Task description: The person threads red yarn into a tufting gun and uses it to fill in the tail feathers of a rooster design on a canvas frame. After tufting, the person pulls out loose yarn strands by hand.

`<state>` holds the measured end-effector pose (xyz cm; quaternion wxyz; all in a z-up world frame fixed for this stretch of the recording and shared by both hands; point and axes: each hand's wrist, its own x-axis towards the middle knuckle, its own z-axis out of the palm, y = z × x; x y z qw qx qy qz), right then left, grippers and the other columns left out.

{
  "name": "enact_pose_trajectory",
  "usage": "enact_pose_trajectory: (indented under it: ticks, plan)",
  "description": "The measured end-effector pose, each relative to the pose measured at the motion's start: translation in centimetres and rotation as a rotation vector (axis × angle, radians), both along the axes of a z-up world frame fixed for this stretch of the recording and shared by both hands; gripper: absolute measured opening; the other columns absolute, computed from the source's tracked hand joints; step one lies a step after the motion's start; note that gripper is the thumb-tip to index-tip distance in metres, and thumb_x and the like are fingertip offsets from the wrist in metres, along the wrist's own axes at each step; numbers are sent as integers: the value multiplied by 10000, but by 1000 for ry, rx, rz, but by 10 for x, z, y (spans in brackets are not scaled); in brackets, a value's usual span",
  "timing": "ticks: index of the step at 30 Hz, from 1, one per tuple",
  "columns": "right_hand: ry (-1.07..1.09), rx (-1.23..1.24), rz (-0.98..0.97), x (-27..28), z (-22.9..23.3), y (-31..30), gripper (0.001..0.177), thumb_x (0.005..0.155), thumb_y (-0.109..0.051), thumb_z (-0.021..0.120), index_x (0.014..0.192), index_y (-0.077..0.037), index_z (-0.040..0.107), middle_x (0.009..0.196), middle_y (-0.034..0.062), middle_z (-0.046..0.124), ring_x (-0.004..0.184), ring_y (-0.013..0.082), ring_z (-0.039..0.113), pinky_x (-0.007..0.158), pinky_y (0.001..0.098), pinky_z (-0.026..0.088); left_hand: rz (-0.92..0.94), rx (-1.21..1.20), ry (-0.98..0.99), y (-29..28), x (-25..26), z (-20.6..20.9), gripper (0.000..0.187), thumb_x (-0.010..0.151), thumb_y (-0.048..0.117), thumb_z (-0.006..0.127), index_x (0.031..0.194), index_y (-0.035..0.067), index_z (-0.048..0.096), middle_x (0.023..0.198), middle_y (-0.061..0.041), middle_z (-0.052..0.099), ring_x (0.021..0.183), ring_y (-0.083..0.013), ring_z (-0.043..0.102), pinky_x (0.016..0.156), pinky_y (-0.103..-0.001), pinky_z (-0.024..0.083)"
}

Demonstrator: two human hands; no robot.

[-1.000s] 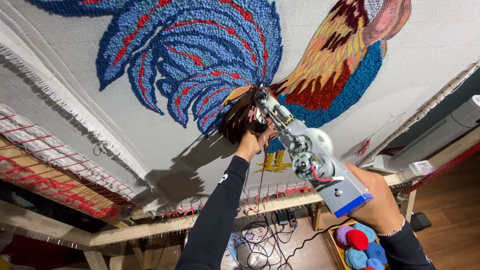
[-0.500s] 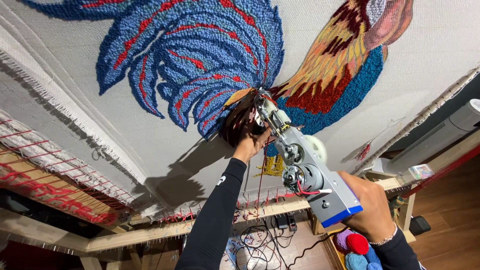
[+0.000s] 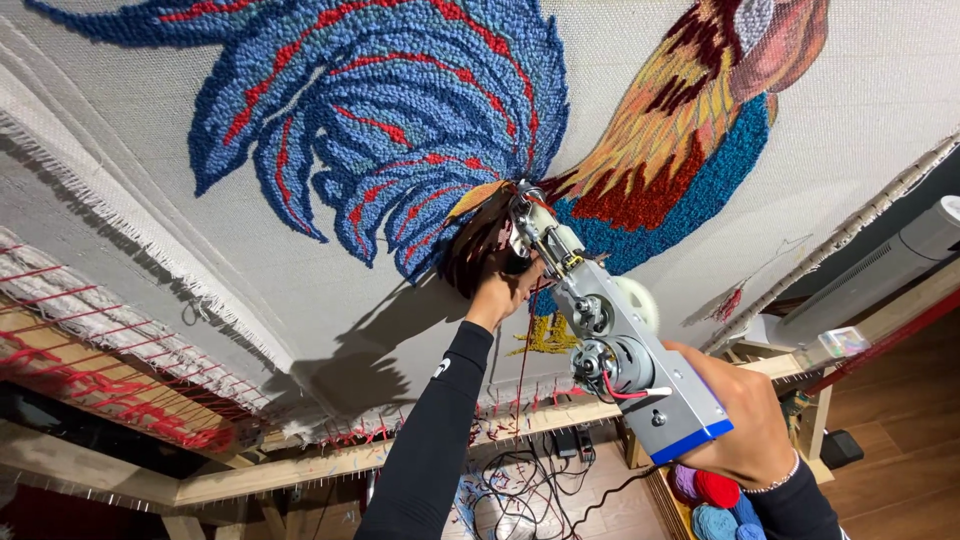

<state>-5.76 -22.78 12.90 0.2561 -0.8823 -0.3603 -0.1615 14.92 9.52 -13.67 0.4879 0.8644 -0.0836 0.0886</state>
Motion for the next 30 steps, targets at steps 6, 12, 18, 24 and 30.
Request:
enact_pose_trajectory:
  ticks: [6,12,18,24,30]
  plan:
    - [-112,75,0,6,-14,-6,695,491,-259,827,1138,-38,701,880,155,741,708,318,728,632,352,569,-524,-603,-266,9,56,-87,726,1034,497,293,1623,72,303,1594,-32,462,796,-99,456,658,-251,399]
    - [-92,87,29,8,-16,-5,673,484,-247,840,1110,-36,711,933,151,753,750,314,740,657,347,576,-244,-1557,399,-1,31,-31,764,1081,533,155,1463,-38,489,1461,-190,574,1025,-169,729,561,-194,418]
    - [-119,70,47,5,-12,4,636,484,-224,823,1084,-44,708,913,149,747,750,334,726,642,357,567,137,-349,110,-14,-35,61,585,1048,443,560,1206,-104,696,1077,-270,773,719,-204,610,578,-265,499]
    - [-88,63,3,5,-9,10,621,496,-211,814,1084,-43,710,840,148,738,697,331,716,601,360,558,-183,-1585,423,7,-2,10,493,961,373,531,1064,-67,728,972,-131,824,724,-163,658,650,-239,496]
    - [-30,78,-2,5,-11,13,628,475,-243,854,1053,-49,706,755,133,717,650,333,706,578,365,552,222,-459,111,-5,-55,102,435,918,433,702,811,11,684,586,-45,614,481,-145,509,472,-338,423]
